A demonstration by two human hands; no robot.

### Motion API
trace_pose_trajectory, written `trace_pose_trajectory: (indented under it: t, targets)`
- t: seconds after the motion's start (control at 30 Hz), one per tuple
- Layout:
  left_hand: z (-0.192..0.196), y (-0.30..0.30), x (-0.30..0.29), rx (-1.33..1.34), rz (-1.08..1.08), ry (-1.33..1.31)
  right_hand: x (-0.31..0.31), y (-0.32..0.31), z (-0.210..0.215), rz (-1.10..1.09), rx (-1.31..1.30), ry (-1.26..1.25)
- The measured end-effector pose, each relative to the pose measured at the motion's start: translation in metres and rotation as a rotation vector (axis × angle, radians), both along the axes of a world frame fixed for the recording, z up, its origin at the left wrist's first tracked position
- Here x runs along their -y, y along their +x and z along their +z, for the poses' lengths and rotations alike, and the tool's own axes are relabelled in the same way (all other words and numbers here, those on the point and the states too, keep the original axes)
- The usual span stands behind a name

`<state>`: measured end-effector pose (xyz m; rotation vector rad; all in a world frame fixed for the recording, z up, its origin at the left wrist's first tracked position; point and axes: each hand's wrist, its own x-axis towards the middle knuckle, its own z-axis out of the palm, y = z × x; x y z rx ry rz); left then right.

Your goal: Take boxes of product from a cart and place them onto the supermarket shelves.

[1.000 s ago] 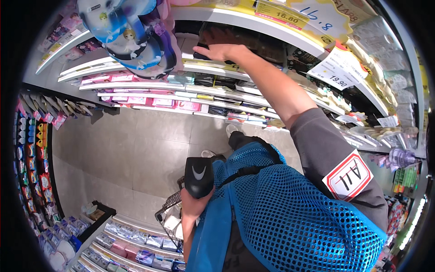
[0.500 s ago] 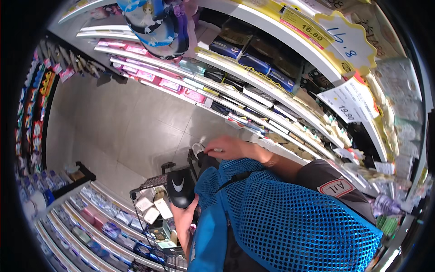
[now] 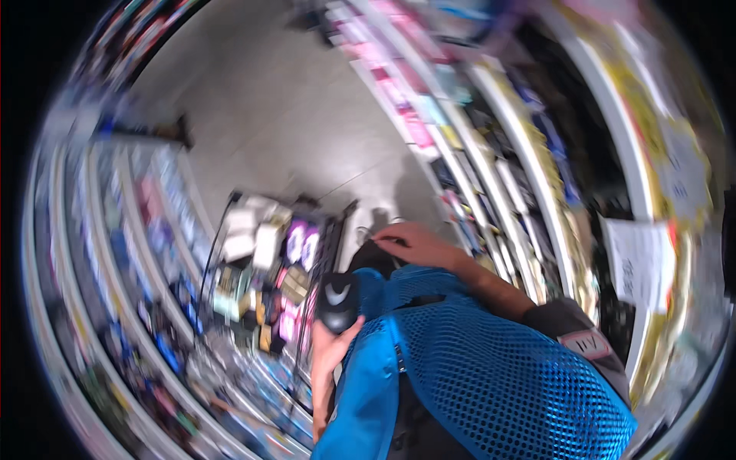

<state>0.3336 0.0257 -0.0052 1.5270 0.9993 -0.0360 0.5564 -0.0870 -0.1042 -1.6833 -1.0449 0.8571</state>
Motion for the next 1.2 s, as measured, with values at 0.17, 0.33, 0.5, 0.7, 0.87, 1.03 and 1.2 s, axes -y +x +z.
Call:
trace_pose_trajectory:
  t: [0.17,0.33,0.5,0.7,0.87,1.03,1.2]
  targets:
    - [-0.012,-0.061,0.008,-0.016,0.126,-0.03,-0.043,-0.037,-0.004,0.172,-0.107,-0.07]
    - [-0.002,-0.142,0.031,-0.08,0.513,-0.103,-0.129,-0.101,-0.003,0.296,-0.177,-0.053]
    - [-0.001,-0.222,0.03,-0.102,0.712,-0.061,-0.232,-0.187,-0.057,0.666,0.117,-0.178]
    - [-0.002,-0.29,0.009,-0.086,0.897,-0.064,-0.289,-0.288,-0.107,0.887,0.5,0.033]
    - [0.004,-0.328,-0.003,-0.162,0.954,-0.06,-0.322,-0.335,-0.154,0.847,0.955,0.263]
    - [0.01,-0.351,-0.008,-0.138,0.968,-0.038,-0.328,-0.336,-0.161,1.047,1.146,-0.109]
    - [-0.003,-0.347,-0.028,-0.068,0.856,-0.07,-0.307,-0.287,-0.079,0.846,0.358,-0.114]
